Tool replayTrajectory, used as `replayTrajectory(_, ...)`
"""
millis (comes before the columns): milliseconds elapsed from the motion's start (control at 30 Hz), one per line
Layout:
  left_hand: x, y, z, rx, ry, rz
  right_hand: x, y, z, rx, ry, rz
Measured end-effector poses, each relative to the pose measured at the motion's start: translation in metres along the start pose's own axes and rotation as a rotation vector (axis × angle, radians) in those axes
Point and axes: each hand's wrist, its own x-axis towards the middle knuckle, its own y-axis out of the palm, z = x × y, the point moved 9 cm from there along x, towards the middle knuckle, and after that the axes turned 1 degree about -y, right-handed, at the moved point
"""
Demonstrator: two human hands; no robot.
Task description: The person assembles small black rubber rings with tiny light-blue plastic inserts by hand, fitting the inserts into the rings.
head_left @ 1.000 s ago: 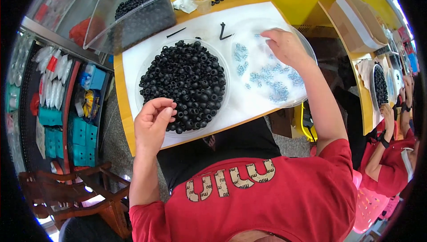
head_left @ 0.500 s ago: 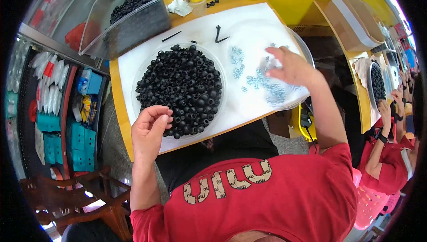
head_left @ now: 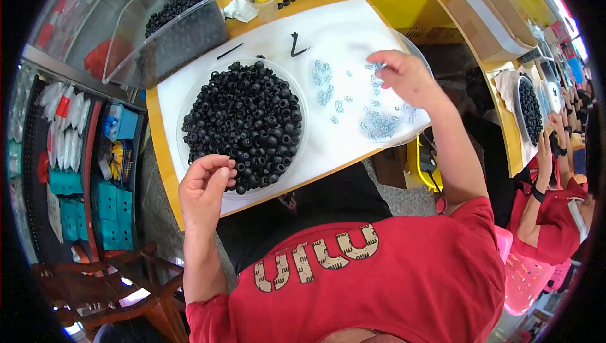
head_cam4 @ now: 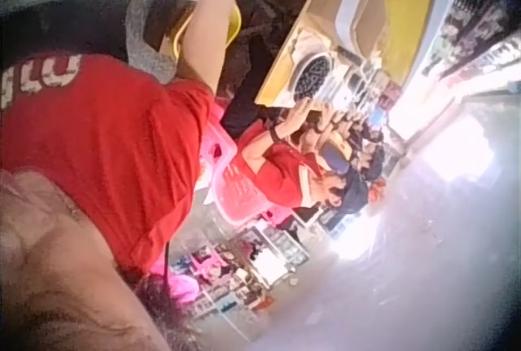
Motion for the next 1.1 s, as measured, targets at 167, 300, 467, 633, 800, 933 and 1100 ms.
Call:
replayTrajectory(167, -0.002, 0.001, 0.0, -0.001, 0.012, 0.011, -0.014, -0.028, 0.018, 0.274, -0.104, -0.148)
replayTrajectory(300, -0.003, 0.003, -0.001, -0.008, 0.016, 0.013, -0.024, -0.003, 0.01, 0.149, -0.057, 0.005)
replayTrajectory(467, -0.004, 0.002, 0.0, -0.022, 0.014, 0.014, -0.028, 0.012, 0.03, -0.072, -0.179, 0.028)
replayTrajectory(633, -0.006, -0.001, 0.0, -0.021, 0.004, 0.001, -0.026, 0.044, 0.04, -0.383, -0.266, 0.146)
replayTrajectory(800, -0.009, 0.001, 0.001, -0.034, 0.003, 0.0, -0.024, 0.058, 0.048, -0.567, -0.192, 0.168)
replayTrajectory(933, -0.007, -0.005, 0.001, -0.043, 0.015, -0.027, -0.026, 0.034, 0.042, -0.366, -0.135, 0.024)
replayTrajectory(1100, 0.0, -0.014, -0.01, 0.225, 0.113, -0.154, -0.028, 0.021, 0.042, -0.17, -0.165, -0.024)
